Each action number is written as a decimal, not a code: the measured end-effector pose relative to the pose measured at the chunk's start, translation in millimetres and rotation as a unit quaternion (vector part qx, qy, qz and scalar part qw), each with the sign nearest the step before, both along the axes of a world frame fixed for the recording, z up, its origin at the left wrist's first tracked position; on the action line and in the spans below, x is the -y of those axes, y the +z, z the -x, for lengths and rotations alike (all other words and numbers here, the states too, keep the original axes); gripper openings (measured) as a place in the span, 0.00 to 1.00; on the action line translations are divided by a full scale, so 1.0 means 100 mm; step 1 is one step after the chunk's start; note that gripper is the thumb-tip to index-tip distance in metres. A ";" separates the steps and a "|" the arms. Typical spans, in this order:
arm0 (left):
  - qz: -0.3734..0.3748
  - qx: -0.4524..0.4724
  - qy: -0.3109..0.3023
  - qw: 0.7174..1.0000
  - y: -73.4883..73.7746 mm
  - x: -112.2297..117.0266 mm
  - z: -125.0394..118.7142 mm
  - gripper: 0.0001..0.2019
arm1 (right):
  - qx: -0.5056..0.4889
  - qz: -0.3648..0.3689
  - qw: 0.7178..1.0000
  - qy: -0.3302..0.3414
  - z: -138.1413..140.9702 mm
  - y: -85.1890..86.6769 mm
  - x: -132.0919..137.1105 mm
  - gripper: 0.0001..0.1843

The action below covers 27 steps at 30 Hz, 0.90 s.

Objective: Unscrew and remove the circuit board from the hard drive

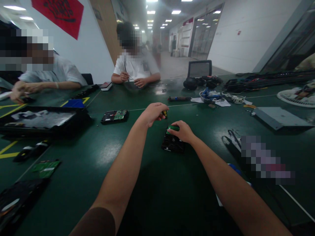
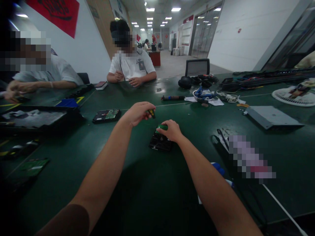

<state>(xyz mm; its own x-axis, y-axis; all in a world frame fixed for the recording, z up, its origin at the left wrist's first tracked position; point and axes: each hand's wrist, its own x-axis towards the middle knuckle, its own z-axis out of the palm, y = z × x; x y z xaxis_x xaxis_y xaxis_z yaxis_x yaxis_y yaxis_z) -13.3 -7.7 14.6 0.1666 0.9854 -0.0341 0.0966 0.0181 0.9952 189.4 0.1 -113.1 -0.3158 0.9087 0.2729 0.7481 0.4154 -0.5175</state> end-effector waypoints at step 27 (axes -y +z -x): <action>0.086 0.140 -0.142 0.976 -0.03 0.02 -0.03 0.12 | 0.008 0.003 1.000 -0.011 -0.01 0.03 0.02 0.25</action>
